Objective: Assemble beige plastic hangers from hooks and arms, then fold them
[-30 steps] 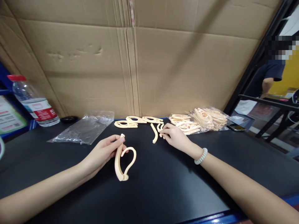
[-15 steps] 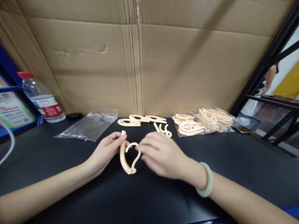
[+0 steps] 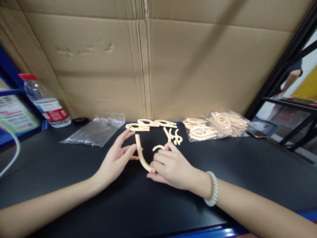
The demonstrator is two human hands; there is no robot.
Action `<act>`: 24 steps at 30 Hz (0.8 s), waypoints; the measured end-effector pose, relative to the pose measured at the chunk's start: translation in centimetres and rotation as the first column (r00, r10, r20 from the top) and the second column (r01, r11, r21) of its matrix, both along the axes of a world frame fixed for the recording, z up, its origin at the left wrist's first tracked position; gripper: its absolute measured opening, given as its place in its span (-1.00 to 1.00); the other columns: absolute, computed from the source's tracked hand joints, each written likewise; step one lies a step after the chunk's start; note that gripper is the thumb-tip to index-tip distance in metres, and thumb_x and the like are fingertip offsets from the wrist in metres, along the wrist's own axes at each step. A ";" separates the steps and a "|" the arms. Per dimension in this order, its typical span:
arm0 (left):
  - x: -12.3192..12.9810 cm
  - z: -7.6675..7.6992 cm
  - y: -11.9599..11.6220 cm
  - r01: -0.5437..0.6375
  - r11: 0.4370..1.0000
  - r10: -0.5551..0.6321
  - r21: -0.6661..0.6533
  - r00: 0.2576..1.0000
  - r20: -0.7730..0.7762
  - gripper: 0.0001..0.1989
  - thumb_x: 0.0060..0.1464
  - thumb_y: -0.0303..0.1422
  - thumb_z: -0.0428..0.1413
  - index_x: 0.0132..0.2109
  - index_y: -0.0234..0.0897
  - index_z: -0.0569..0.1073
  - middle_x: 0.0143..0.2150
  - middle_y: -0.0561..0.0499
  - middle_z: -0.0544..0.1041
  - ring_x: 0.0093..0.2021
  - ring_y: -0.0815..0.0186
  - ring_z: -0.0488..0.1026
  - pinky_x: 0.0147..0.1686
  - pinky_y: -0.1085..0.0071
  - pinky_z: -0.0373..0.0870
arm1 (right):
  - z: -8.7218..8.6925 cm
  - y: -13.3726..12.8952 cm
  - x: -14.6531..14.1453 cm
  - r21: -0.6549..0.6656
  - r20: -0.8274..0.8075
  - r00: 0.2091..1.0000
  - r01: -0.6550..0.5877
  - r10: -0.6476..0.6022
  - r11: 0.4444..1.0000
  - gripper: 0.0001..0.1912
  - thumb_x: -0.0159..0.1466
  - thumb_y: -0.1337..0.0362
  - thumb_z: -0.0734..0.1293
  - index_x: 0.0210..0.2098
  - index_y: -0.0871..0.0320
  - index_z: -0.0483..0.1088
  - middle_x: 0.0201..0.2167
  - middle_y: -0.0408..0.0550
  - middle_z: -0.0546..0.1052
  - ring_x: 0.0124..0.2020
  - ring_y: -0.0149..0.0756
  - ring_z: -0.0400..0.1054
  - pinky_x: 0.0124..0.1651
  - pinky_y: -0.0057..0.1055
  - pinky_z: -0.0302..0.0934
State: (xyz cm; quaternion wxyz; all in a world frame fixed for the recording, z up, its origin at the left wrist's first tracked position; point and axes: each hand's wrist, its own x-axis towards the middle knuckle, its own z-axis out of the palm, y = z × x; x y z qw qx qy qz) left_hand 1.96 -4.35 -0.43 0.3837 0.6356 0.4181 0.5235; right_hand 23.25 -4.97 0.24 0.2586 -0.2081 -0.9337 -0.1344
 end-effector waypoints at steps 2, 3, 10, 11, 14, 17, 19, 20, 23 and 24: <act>0.1 -0.1 -0.4 0.042 0.980 -0.004 0.197 0.982 -0.187 -0.46 0.19 -0.39 0.04 0.28 -0.08 0.10 0.39 -0.16 -0.02 0.16 0.12 0.36 -0.24 0.32 0.59 | -0.3 0.4 0.3 -0.045 -0.100 0.995 0.018 -0.022 0.999 -0.78 0.36 0.18 0.27 -0.35 0.18 0.43 -0.46 -0.14 0.48 -0.41 -0.38 0.31 -0.21 -0.31 -0.01; 0.1 -0.2 -0.6 0.090 0.951 0.003 0.297 0.954 -0.300 -0.48 0.19 -0.44 0.03 0.27 -0.08 0.14 0.40 -0.13 -0.03 0.25 0.09 0.24 -0.18 0.32 0.57 | -0.4 0.5 0.4 -0.059 -0.152 0.988 0.020 -0.029 0.998 -0.79 0.34 0.18 0.29 -0.34 0.18 0.43 -0.45 -0.14 0.49 -0.41 -0.39 0.31 -0.20 -0.32 0.00; 0.1 -0.3 -1.3 0.415 0.797 -0.030 0.440 0.754 -0.656 -0.83 0.23 -0.47 0.05 -0.03 -0.24 0.34 -0.05 -0.05 0.49 0.10 0.22 0.37 0.09 0.25 0.38 | -0.7 0.2 0.0 -0.097 -0.272 0.962 -0.009 -0.018 0.995 -0.80 0.34 0.18 0.31 -0.34 0.17 0.42 -0.44 -0.14 0.51 -0.41 -0.40 0.32 -0.20 -0.34 0.02; 0.1 -0.3 -1.3 0.412 0.811 -0.049 0.417 0.756 -0.653 -0.90 0.24 -0.47 0.05 -0.10 -0.25 0.35 -0.11 -0.03 0.49 0.00 0.26 0.42 0.00 0.32 0.42 | -0.6 0.1 -0.1 -0.100 -0.263 0.965 -0.014 -0.013 0.995 -0.78 0.34 0.16 0.29 -0.34 0.17 0.43 -0.44 -0.14 0.50 -0.41 -0.40 0.31 -0.20 -0.34 0.02; 0.0 -0.2 -1.4 0.402 0.839 -0.063 0.368 0.742 -0.667 -0.95 0.25 -0.46 0.02 -0.22 -0.26 0.35 -0.25 0.02 0.47 -0.22 0.32 0.43 -0.19 0.39 0.42 | -0.4 -0.2 -0.1 -0.105 -0.215 0.977 -0.023 0.000 0.994 -0.72 0.35 0.11 0.27 -0.35 0.18 0.43 -0.45 -0.13 0.49 -0.39 -0.38 0.29 -0.19 -0.34 0.02; 0.1 0.1 -1.6 0.407 0.841 -0.035 0.358 0.700 -0.713 -0.90 0.26 -0.48 -0.01 -0.26 -0.27 0.36 -0.31 0.02 0.44 -0.29 0.31 0.38 -0.25 0.38 0.38 | -0.3 -0.3 0.1 -0.098 -0.125 0.992 -0.029 0.017 0.995 -0.69 0.32 0.08 0.30 -0.36 0.21 0.43 -0.44 -0.09 0.46 -0.33 -0.31 0.28 -0.19 -0.32 0.03; 0.1 0.2 -1.7 0.413 0.831 -0.009 0.372 0.679 -0.734 -0.88 0.25 -0.49 -0.02 -0.28 -0.28 0.36 -0.33 0.01 0.43 -0.32 0.30 0.36 -0.30 0.39 0.36 | -0.2 -0.2 0.2 -0.093 -0.099 0.994 -0.049 0.039 0.995 -0.69 0.32 0.09 0.31 -0.35 0.23 0.45 -0.44 -0.07 0.45 -0.30 -0.29 0.27 -0.18 -0.30 0.04; 0.1 0.2 -1.8 0.414 0.827 0.003 0.380 0.673 -0.740 -0.88 0.24 -0.49 -0.02 -0.28 -0.28 0.36 -0.34 0.01 0.43 -0.33 0.30 0.35 -0.32 0.39 0.35 | -0.2 -0.2 0.2 -0.107 -0.110 0.993 -0.059 0.047 0.993 -0.71 0.32 0.11 0.31 -0.35 0.22 0.45 -0.44 -0.07 0.45 -0.29 -0.29 0.27 -0.17 -0.30 0.05; 0.1 0.1 -1.7 0.407 0.824 0.035 0.394 0.657 -0.753 -0.88 0.22 -0.51 -0.01 -0.30 -0.28 0.37 -0.38 0.02 0.42 -0.37 0.30 0.34 -0.38 0.40 0.32 | -0.4 -0.1 0.0 -0.215 -0.189 0.981 -0.091 0.050 0.972 -0.78 0.31 0.15 0.33 -0.34 0.19 0.47 -0.45 -0.10 0.43 -0.27 -0.29 0.30 -0.16 -0.32 0.10; 0.1 0.1 -1.7 0.402 0.825 0.042 0.397 0.657 -0.752 -0.88 0.21 -0.51 0.00 -0.30 -0.28 0.38 -0.39 0.02 0.43 -0.37 0.30 0.34 -0.39 0.41 0.31 | -0.5 -0.1 -0.1 -0.254 -0.217 0.975 -0.107 0.051 0.961 -0.79 0.30 0.15 0.34 -0.34 0.17 0.48 -0.46 -0.11 0.44 -0.26 -0.30 0.31 -0.13 -0.31 0.12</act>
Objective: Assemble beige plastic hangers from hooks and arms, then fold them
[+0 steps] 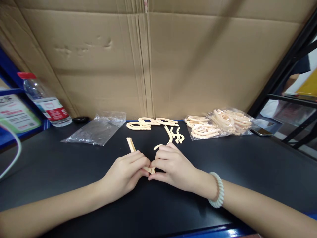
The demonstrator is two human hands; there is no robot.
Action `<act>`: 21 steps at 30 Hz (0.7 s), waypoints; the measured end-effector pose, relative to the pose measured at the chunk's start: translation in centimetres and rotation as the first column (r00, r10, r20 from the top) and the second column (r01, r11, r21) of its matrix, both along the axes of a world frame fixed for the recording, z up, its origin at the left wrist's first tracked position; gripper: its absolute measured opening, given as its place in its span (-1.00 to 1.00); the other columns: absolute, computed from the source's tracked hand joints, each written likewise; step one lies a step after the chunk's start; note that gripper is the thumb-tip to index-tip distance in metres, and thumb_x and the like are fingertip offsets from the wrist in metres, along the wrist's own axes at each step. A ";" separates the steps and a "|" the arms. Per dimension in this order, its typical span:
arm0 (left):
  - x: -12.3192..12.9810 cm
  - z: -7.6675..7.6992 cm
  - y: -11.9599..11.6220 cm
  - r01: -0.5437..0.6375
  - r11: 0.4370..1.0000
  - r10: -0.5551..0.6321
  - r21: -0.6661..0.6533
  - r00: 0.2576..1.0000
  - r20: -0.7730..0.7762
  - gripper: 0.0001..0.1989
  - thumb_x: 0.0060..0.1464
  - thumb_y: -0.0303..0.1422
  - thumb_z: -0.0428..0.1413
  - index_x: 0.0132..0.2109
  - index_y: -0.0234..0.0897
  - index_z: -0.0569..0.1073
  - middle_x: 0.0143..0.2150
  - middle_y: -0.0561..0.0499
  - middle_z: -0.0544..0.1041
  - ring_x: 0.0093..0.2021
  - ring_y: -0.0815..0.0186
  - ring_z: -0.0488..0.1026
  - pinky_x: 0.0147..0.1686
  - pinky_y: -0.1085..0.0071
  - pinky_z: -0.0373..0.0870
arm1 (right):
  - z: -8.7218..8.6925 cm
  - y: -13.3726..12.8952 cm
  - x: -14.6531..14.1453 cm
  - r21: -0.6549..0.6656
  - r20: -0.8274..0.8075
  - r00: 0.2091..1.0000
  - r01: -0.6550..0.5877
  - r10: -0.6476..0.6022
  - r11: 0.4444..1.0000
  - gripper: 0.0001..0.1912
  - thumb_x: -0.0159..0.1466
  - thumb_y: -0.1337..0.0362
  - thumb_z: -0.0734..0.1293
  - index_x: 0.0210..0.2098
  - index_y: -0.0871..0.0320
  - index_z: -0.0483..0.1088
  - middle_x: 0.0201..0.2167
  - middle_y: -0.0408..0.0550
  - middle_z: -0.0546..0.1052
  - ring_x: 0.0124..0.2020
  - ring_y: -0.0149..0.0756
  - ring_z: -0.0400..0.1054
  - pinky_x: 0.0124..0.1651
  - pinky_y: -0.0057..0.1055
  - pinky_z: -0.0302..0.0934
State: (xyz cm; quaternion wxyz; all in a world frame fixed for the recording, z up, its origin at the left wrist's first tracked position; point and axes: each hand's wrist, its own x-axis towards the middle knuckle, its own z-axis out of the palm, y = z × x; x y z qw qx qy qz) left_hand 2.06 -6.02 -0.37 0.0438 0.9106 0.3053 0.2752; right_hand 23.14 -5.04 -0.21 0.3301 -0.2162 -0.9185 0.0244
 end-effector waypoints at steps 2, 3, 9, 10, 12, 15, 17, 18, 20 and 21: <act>-0.1 -0.2 0.0 0.000 1.000 0.000 0.010 1.000 0.009 -0.87 0.19 -0.52 0.02 -0.33 -0.27 0.38 -0.41 0.04 0.43 -0.38 0.30 0.34 -0.41 0.42 0.30 | -0.1 0.1 -0.2 -0.081 -0.055 0.998 -0.033 0.029 0.996 -0.79 0.27 0.14 0.37 -0.36 0.16 0.49 -0.48 -0.13 0.45 -0.29 -0.32 0.33 -0.08 -0.28 0.15; -0.1 -0.2 0.0 0.003 1.000 -0.003 0.022 1.000 0.016 -0.85 0.18 -0.53 0.02 -0.34 -0.26 0.38 -0.42 0.04 0.43 -0.39 0.31 0.34 -0.41 0.43 0.30 | -0.1 0.1 -0.3 -0.130 -0.088 0.996 -0.046 0.035 0.990 -0.79 0.26 0.14 0.38 -0.37 0.16 0.50 -0.49 -0.14 0.45 -0.33 -0.34 0.34 -0.08 -0.28 0.18; -0.4 -0.1 0.0 0.034 0.991 -0.040 0.126 0.998 0.042 -0.85 0.23 -0.48 0.01 -0.34 -0.26 0.36 -0.38 0.06 0.47 -0.38 0.35 0.35 -0.41 0.47 0.30 | 0.5 0.7 0.1 -0.411 -0.198 0.978 -0.015 -0.073 0.911 -0.80 0.20 0.14 0.43 -0.38 0.15 0.52 -0.52 -0.15 0.48 -0.43 -0.37 0.33 -0.34 -0.42 0.24; -0.4 0.0 0.2 0.044 0.990 -0.048 0.136 0.998 0.027 -0.87 0.24 -0.47 0.01 -0.32 -0.26 0.35 -0.37 0.06 0.48 -0.38 0.35 0.36 -0.41 0.47 0.31 | 0.6 0.9 0.3 -0.392 -0.197 0.977 -0.008 -0.075 0.920 -0.82 0.21 0.15 0.42 -0.36 0.15 0.51 -0.49 -0.13 0.50 -0.38 -0.35 0.35 -0.28 -0.39 0.27; -0.6 0.2 0.8 0.060 0.984 -0.056 0.171 0.998 -0.026 -0.88 0.26 -0.46 0.00 -0.29 -0.27 0.35 -0.36 0.05 0.48 -0.36 0.34 0.37 -0.41 0.47 0.32 | 0.5 1.4 0.7 -0.301 -0.168 0.983 0.019 -0.072 0.953 -0.87 0.26 0.20 0.38 -0.29 0.14 0.51 -0.37 -0.07 0.53 -0.25 -0.30 0.37 -0.11 -0.30 0.28; -0.9 0.6 1.9 0.038 0.975 -0.010 0.217 0.992 -0.128 -0.88 0.27 -0.49 -0.03 -0.24 -0.28 0.38 -0.36 0.03 0.49 -0.27 0.28 0.39 -0.39 0.44 0.35 | 0.1 2.4 1.2 -0.067 -0.050 0.994 0.092 -0.095 0.994 -0.89 0.29 0.28 0.34 -0.21 0.12 0.51 -0.12 0.04 0.47 0.02 -0.16 0.29 0.10 -0.13 0.19; -1.0 0.7 2.6 0.015 0.980 0.021 0.199 0.984 -0.179 -0.86 0.27 -0.50 -0.04 -0.21 -0.28 0.39 -0.35 0.01 0.50 -0.18 0.23 0.39 -0.32 0.41 0.39 | -0.3 3.1 1.3 0.056 0.034 0.989 0.145 -0.147 0.988 -0.88 0.29 0.31 0.34 -0.20 0.12 0.51 -0.05 0.08 0.41 0.07 -0.10 0.24 0.11 -0.08 0.17; -1.0 0.7 3.0 0.012 0.985 0.021 0.170 0.981 -0.193 -0.87 0.26 -0.50 -0.04 -0.20 -0.28 0.40 -0.32 0.00 0.50 -0.13 0.21 0.38 -0.26 0.39 0.42 | -0.5 3.5 1.3 0.090 0.063 0.982 0.172 -0.178 0.981 -0.88 0.29 0.32 0.33 -0.20 0.13 0.51 -0.06 0.09 0.41 0.04 -0.10 0.25 0.08 -0.08 0.20; -1.1 0.4 3.6 0.010 0.995 0.009 0.099 0.983 -0.182 -0.88 0.26 -0.49 -0.02 -0.20 -0.27 0.41 -0.22 -0.03 0.51 -0.05 0.20 0.37 -0.13 0.34 0.44 | -0.8 4.2 1.0 0.112 0.098 0.968 0.221 -0.232 0.969 -0.87 0.30 0.33 0.31 -0.21 0.15 0.51 -0.15 0.07 0.43 -0.07 -0.13 0.29 -0.03 -0.11 0.26; -1.1 0.2 3.9 0.007 0.997 0.004 0.071 0.986 -0.165 -0.88 0.26 -0.48 -0.01 -0.20 -0.27 0.42 -0.15 -0.05 0.50 0.00 0.20 0.36 -0.06 0.31 0.43 | -0.8 4.6 0.8 0.109 0.104 0.963 0.236 -0.247 0.966 -0.87 0.31 0.34 0.30 -0.22 0.16 0.51 -0.19 0.06 0.44 -0.12 -0.15 0.29 -0.07 -0.13 0.28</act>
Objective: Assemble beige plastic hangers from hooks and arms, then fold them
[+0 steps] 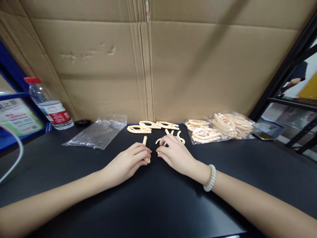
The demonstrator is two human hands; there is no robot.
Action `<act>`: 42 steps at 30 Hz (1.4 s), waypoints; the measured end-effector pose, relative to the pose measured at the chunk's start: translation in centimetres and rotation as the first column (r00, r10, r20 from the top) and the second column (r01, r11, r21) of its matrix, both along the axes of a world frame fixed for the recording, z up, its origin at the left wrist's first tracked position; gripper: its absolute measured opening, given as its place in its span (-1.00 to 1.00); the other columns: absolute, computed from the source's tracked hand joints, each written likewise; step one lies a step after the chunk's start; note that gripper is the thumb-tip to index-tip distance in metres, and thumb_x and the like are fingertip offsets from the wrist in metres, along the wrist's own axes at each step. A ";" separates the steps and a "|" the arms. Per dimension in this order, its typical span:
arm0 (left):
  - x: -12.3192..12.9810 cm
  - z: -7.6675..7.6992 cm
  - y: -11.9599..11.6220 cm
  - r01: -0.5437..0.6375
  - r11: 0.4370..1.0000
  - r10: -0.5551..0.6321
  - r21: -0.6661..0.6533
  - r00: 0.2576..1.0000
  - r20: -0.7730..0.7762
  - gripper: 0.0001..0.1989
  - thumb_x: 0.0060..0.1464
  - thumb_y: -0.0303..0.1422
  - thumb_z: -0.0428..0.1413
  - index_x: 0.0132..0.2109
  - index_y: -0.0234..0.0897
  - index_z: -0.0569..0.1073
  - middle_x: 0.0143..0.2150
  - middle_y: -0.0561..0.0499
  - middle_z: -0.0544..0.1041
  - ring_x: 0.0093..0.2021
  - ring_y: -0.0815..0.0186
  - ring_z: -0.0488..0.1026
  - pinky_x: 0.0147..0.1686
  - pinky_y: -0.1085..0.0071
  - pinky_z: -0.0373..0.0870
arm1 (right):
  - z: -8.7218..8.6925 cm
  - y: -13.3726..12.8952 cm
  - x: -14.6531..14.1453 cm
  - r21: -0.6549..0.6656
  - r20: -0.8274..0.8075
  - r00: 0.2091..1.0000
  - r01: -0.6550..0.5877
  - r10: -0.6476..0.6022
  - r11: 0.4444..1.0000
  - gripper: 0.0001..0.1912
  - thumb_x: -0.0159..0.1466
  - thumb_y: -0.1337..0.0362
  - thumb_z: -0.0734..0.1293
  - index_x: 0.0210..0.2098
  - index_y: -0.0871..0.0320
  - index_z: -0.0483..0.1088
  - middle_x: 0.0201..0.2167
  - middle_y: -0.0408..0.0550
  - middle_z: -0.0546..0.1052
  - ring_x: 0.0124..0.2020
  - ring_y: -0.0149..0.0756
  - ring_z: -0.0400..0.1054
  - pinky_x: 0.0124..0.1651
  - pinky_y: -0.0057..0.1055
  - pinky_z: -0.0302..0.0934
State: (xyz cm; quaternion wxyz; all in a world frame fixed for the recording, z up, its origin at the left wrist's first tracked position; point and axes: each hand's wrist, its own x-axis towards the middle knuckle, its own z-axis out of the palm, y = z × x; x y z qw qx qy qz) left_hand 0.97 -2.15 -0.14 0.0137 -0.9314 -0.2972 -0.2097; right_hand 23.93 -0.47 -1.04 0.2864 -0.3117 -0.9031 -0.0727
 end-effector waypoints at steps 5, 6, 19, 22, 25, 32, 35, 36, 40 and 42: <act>0.1 -0.5 0.0 -0.069 0.997 0.067 0.038 0.995 0.072 -0.72 0.25 -0.53 -0.08 -0.01 -0.24 0.44 0.12 -0.19 0.37 0.18 0.10 0.26 0.04 0.14 0.41 | 0.0 0.7 -0.5 -0.077 -0.074 0.997 -0.003 -0.003 0.997 -0.82 0.31 0.42 0.26 -0.15 0.17 0.47 -0.24 0.03 0.46 -0.15 -0.18 0.32 -0.08 -0.15 0.33; 0.2 -0.3 -0.4 -0.095 0.994 0.091 0.052 0.993 0.072 -0.71 0.24 -0.52 -0.08 0.04 -0.26 0.41 0.13 -0.20 0.36 0.17 0.09 0.27 0.03 0.12 0.42 | 0.1 0.6 -0.4 -0.089 -0.088 0.996 -0.003 -0.005 0.996 -0.81 0.31 0.42 0.26 -0.12 0.18 0.45 -0.23 0.03 0.46 -0.13 -0.18 0.33 -0.06 -0.14 0.33; 0.2 0.5 -1.9 -0.127 0.986 0.115 -0.107 0.987 -0.113 -0.53 0.25 -0.22 -0.01 0.25 -0.29 0.26 0.27 -0.21 0.30 0.24 0.04 0.24 0.15 0.03 0.28 | -0.1 -0.7 -0.1 -0.094 0.014 1.000 0.010 -0.009 0.996 -0.71 0.32 0.39 0.23 -0.01 0.25 0.44 -0.08 0.11 0.53 0.01 -0.14 0.37 0.11 -0.10 0.27; 0.0 0.5 -1.5 -0.138 0.983 0.122 -0.122 0.984 -0.127 -0.48 0.26 -0.18 -0.03 0.28 -0.31 0.23 0.31 -0.23 0.26 0.28 0.02 0.19 0.17 0.01 0.23 | 0.0 -0.4 0.0 -0.080 0.015 1.000 -0.002 0.003 0.997 -0.69 0.32 0.38 0.22 0.02 0.22 0.43 -0.05 0.08 0.53 0.05 -0.15 0.34 0.15 -0.08 0.23; -0.1 0.6 -1.4 -0.149 0.980 0.130 -0.129 0.981 -0.142 -0.46 0.25 -0.16 -0.03 0.29 -0.29 0.21 0.32 -0.23 0.23 0.29 0.01 0.17 0.17 0.00 0.21 | -0.1 -0.3 0.0 -0.081 0.032 0.999 0.002 0.000 0.997 -0.67 0.33 0.38 0.20 0.05 0.21 0.41 0.01 0.06 0.51 0.12 -0.11 0.28 0.19 -0.04 0.19; -0.2 0.4 -1.1 -0.147 0.979 0.127 -0.142 0.982 -0.142 -0.44 0.25 -0.15 -0.04 0.31 -0.30 0.18 0.34 -0.25 0.20 0.31 -0.01 0.14 0.19 -0.02 0.18 | -0.1 -0.5 0.0 -0.086 0.053 0.998 0.026 -0.021 0.996 -0.64 0.34 0.38 0.17 0.09 0.26 0.37 0.07 0.15 0.46 0.16 -0.08 0.24 0.20 0.01 0.18; -0.3 0.3 -1.2 -0.133 0.983 0.119 -0.124 0.987 -0.111 -0.46 0.25 -0.16 -0.03 0.30 -0.27 0.20 0.32 -0.24 0.23 0.30 0.00 0.17 0.18 -0.02 0.20 | 0.0 -0.6 0.0 -0.078 0.063 0.997 0.041 -0.037 0.996 -0.64 0.33 0.39 0.18 0.10 0.23 0.37 0.05 0.15 0.45 0.15 -0.09 0.25 0.18 0.00 0.20; -0.3 0.3 -1.3 -0.130 0.984 0.118 -0.120 0.987 -0.105 -0.46 0.25 -0.17 -0.02 0.30 -0.27 0.21 0.32 -0.24 0.23 0.29 0.00 0.17 0.18 -0.02 0.21 | 0.0 -0.6 0.1 -0.082 0.063 0.997 0.048 -0.043 0.995 -0.64 0.33 0.38 0.19 0.10 0.21 0.36 0.05 0.14 0.45 0.14 -0.09 0.26 0.17 -0.01 0.20; -0.3 0.4 -1.4 -0.136 0.984 0.124 -0.117 0.987 -0.104 -0.48 0.25 -0.18 -0.02 0.28 -0.29 0.23 0.31 -0.24 0.25 0.28 0.00 0.19 0.19 -0.02 0.23 | 0.0 -0.6 0.1 -0.104 0.073 0.995 0.069 -0.062 0.992 -0.63 0.34 0.36 0.19 0.13 0.20 0.33 0.06 0.14 0.44 0.14 -0.09 0.25 0.16 0.00 0.20; -0.3 0.4 -1.4 -0.137 0.984 0.125 -0.118 0.986 -0.106 -0.48 0.26 -0.18 -0.03 0.29 -0.31 0.23 0.31 -0.26 0.24 0.29 0.00 0.18 0.19 -0.02 0.22 | -0.1 -0.5 0.1 -0.102 0.076 0.995 0.066 -0.058 0.993 -0.64 0.35 0.37 0.18 0.12 0.20 0.33 0.05 0.13 0.44 0.14 -0.09 0.25 0.16 -0.01 0.20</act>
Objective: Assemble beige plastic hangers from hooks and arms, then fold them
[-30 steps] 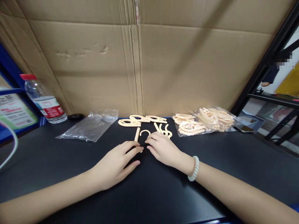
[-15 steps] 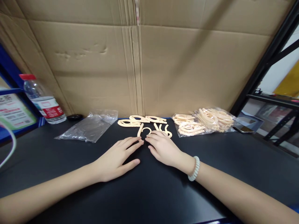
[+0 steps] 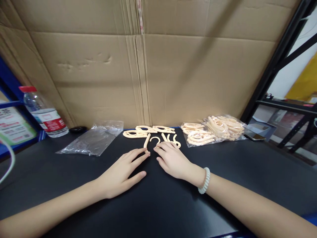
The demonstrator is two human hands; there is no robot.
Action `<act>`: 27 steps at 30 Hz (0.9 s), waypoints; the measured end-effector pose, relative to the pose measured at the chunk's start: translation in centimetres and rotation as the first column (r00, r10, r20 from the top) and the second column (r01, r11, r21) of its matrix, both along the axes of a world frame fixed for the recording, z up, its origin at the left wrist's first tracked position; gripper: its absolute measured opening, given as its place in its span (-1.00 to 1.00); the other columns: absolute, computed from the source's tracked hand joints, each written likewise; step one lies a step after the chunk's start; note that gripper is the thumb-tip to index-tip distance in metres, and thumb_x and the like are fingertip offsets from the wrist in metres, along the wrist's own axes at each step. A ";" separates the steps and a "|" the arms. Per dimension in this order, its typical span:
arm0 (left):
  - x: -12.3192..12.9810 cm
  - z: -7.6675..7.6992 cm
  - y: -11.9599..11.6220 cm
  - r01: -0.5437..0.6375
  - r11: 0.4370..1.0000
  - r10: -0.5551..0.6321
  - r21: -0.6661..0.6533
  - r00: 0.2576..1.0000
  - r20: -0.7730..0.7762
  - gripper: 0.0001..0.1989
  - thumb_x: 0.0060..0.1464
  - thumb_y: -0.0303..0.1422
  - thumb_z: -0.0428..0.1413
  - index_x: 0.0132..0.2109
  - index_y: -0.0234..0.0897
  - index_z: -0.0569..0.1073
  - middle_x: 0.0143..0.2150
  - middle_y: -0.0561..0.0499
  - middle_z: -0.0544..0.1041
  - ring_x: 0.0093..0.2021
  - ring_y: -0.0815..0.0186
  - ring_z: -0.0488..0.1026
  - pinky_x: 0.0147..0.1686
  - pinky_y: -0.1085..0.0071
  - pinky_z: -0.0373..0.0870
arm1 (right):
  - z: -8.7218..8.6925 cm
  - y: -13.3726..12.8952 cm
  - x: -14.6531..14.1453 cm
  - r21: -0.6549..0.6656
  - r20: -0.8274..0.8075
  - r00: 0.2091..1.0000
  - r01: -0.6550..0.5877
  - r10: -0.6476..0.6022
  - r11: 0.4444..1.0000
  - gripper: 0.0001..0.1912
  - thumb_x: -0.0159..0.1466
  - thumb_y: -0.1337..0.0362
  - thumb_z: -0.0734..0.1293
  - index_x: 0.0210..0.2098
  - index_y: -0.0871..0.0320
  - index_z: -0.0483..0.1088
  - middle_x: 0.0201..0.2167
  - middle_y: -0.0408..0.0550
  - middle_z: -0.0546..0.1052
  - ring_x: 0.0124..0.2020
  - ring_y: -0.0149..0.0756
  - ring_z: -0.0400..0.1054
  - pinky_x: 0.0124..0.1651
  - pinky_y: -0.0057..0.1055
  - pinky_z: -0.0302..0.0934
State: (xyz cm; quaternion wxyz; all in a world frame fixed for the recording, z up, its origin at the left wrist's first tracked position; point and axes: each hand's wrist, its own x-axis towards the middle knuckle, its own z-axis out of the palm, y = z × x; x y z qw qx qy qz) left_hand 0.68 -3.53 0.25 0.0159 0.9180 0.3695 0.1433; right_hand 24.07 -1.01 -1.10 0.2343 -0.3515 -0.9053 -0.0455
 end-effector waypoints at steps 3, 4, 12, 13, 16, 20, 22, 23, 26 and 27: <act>-0.1 -0.1 0.0 0.000 1.000 0.000 0.005 1.000 0.000 -0.47 0.28 -0.18 -0.06 0.31 -0.30 0.19 0.34 -0.27 0.19 0.31 0.00 0.14 0.20 -0.03 0.21 | 0.0 -0.1 0.0 0.029 -0.005 1.000 -0.011 0.011 1.000 -0.66 0.34 0.41 0.16 0.08 0.22 0.36 0.05 0.15 0.43 0.14 -0.10 0.26 0.15 -0.04 0.22; -0.1 -0.1 0.0 0.000 1.000 0.000 0.010 1.000 0.007 -0.47 0.28 -0.18 -0.07 0.32 -0.30 0.17 0.34 -0.27 0.18 0.32 0.01 0.13 0.20 -0.03 0.21 | 0.1 -0.2 0.0 0.047 -0.008 1.000 -0.017 0.017 0.999 -0.66 0.33 0.43 0.16 0.07 0.23 0.37 0.05 0.16 0.43 0.14 -0.10 0.26 0.15 -0.03 0.22; -0.1 0.2 -0.4 0.018 0.998 -0.023 0.053 0.994 0.111 -0.65 0.24 -0.27 0.01 0.13 -0.23 0.36 0.22 -0.18 0.34 0.20 0.08 0.29 0.12 0.08 0.34 | 1.0 -1.8 -0.3 -0.004 0.034 0.973 -0.227 0.227 0.974 -0.72 0.32 0.44 0.20 -0.03 0.20 0.42 -0.11 0.08 0.49 -0.05 -0.21 0.36 0.04 -0.18 0.33; -0.1 0.2 -0.4 0.022 0.998 -0.029 0.061 0.993 0.117 -0.67 0.24 -0.28 0.01 0.11 -0.23 0.38 0.20 -0.17 0.35 0.19 0.09 0.31 0.12 0.09 0.35 | 1.0 -1.9 -0.3 -0.012 0.026 0.974 -0.226 0.227 0.974 -0.72 0.32 0.44 0.20 -0.02 0.20 0.42 -0.10 0.08 0.49 -0.05 -0.21 0.36 0.04 -0.19 0.33; -0.1 0.2 -0.4 0.037 0.997 -0.046 0.074 0.991 0.124 -0.73 0.23 -0.30 0.01 0.04 -0.23 0.42 0.16 -0.15 0.38 0.14 0.11 0.34 0.09 0.12 0.37 | 1.0 -1.9 -0.2 -0.032 0.009 0.972 -0.234 0.234 0.972 -0.71 0.33 0.43 0.18 -0.01 0.20 0.41 -0.08 0.08 0.48 -0.02 -0.21 0.36 0.07 -0.20 0.32; -0.1 0.2 -0.4 0.040 0.997 -0.047 0.061 0.992 0.121 -0.75 0.23 -0.31 0.01 0.02 -0.23 0.43 0.14 -0.14 0.39 0.13 0.12 0.34 0.08 0.13 0.37 | 0.9 -1.8 -0.1 -0.051 0.011 0.972 -0.232 0.233 0.971 -0.70 0.34 0.44 0.16 -0.01 0.22 0.42 -0.07 0.10 0.47 -0.01 -0.21 0.35 0.06 -0.22 0.33; 0.0 0.2 -0.4 0.040 0.998 -0.046 0.053 0.992 0.116 -0.75 0.24 -0.31 0.01 0.02 -0.24 0.43 0.14 -0.14 0.39 0.13 0.12 0.33 0.09 0.12 0.36 | 0.8 -1.9 -0.1 -0.060 0.016 0.974 -0.227 0.228 0.972 -0.69 0.34 0.44 0.16 0.00 0.22 0.41 -0.06 0.10 0.47 0.00 -0.21 0.35 0.06 -0.22 0.32; 0.1 0.2 -0.4 0.042 0.998 -0.047 0.048 0.992 0.114 -0.75 0.24 -0.31 0.01 0.02 -0.24 0.43 0.14 -0.14 0.39 0.13 0.12 0.33 0.09 0.12 0.35 | 0.8 -1.9 -0.2 -0.063 0.020 0.974 -0.225 0.226 0.972 -0.69 0.34 0.44 0.16 0.01 0.21 0.40 -0.06 0.10 0.47 0.00 -0.21 0.35 0.06 -0.21 0.32; 0.1 0.2 -0.4 0.046 0.998 -0.050 0.036 0.993 0.109 -0.74 0.24 -0.31 0.00 0.02 -0.25 0.42 0.13 -0.14 0.39 0.13 0.12 0.33 0.10 0.11 0.34 | 0.9 -2.0 -0.4 -0.056 0.037 0.972 -0.231 0.233 0.971 -0.69 0.34 0.44 0.16 0.02 0.20 0.40 -0.06 0.08 0.48 -0.01 -0.22 0.35 0.06 -0.23 0.33; 0.1 0.2 -0.4 0.047 0.998 -0.050 0.035 0.993 0.110 -0.74 0.25 -0.31 0.00 0.03 -0.25 0.42 0.13 -0.14 0.39 0.13 0.12 0.33 0.10 0.11 0.34 | 1.0 -2.0 -0.4 -0.041 0.050 0.970 -0.238 0.240 0.970 -0.70 0.34 0.44 0.16 0.00 0.21 0.41 -0.07 0.07 0.48 -0.02 -0.22 0.35 0.05 -0.24 0.33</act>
